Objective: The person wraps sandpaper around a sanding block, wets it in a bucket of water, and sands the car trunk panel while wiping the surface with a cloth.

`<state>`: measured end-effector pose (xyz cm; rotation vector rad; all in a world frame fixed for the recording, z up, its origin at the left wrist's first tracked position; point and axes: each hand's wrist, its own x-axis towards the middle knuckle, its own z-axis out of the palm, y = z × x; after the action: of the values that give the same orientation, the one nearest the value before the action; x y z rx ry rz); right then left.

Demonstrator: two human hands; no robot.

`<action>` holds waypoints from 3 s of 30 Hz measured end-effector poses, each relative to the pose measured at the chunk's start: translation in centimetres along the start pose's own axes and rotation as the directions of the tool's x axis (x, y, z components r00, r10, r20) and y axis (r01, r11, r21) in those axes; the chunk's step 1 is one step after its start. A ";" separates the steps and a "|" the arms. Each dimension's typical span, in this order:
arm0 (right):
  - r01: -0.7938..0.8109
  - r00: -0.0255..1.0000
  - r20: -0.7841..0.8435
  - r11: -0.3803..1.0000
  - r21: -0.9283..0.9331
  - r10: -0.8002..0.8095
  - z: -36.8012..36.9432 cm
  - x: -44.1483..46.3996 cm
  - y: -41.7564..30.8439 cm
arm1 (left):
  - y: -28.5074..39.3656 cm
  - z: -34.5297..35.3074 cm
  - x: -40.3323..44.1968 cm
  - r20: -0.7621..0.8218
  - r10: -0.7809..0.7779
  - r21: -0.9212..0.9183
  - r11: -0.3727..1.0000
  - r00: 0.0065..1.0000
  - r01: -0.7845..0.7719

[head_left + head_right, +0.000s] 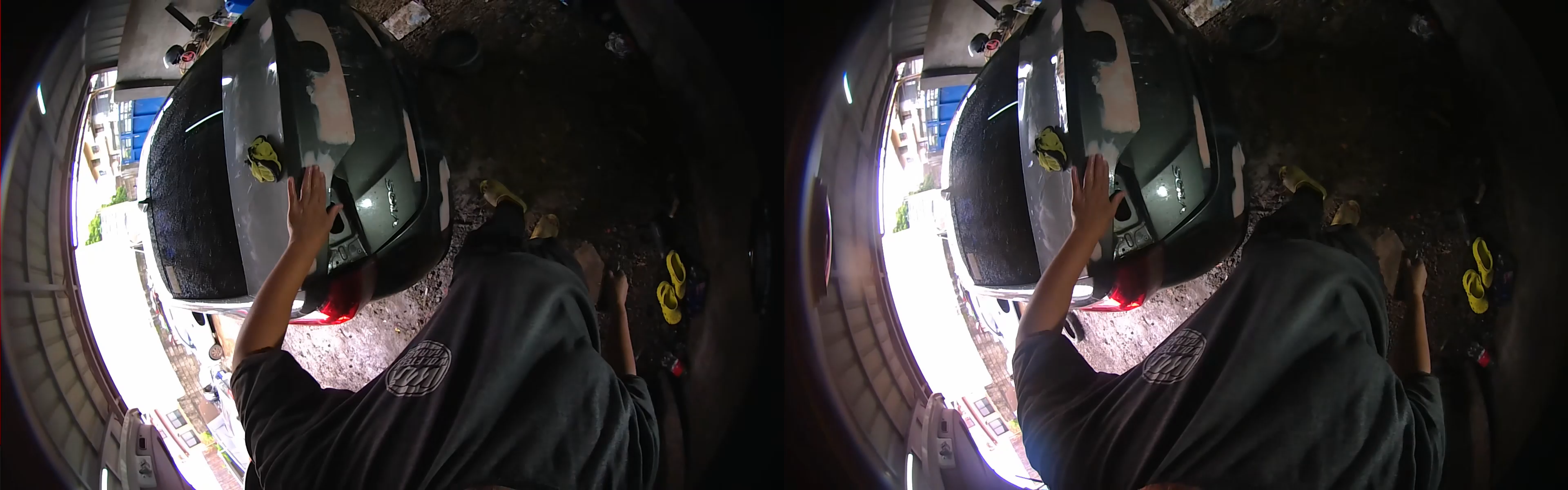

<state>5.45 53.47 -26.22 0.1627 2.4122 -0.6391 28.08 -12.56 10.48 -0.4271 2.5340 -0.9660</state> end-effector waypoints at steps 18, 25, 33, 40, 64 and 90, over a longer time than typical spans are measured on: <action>0.027 0.998 -0.057 0.994 0.104 -0.021 -0.9 -0.3 -0.8 | 0.2 0.7 3.1 0.041 0.026 0.019 0.999 0.999 -0.027; 0.122 0.992 -0.024 0.990 0.067 -0.121 -0.6 0.6 -2.8 | 1.1 0.9 -0.2 0.065 0.009 0.061 0.998 0.998 -0.013; 0.148 0.989 0.009 0.987 -0.068 -0.148 0.2 3.4 -1.8 | 2.5 1.4 -4.7 0.140 -0.031 0.093 0.995 0.990 0.018; 0.161 0.987 0.029 0.986 -0.033 -0.160 0.4 3.7 -2.1 | 1.7 1.8 -6.0 0.026 -0.020 0.055 0.998 0.999 0.018; 0.106 0.994 0.012 0.993 0.060 -0.107 0.2 2.1 0.9 | 0.2 -0.2 1.2 0.038 -0.093 0.085 0.992 0.995 0.090; -0.190 0.781 0.436 0.495 0.848 -0.448 -6.3 -4.4 -36.3 | 20.1 -16.2 2.7 -0.251 -0.351 -0.926 0.357 0.902 -0.118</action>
<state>-4.16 24.96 -4.58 0.1319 1.2554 -1.6810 15.44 9.90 7.12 -0.7839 3.2739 0.6496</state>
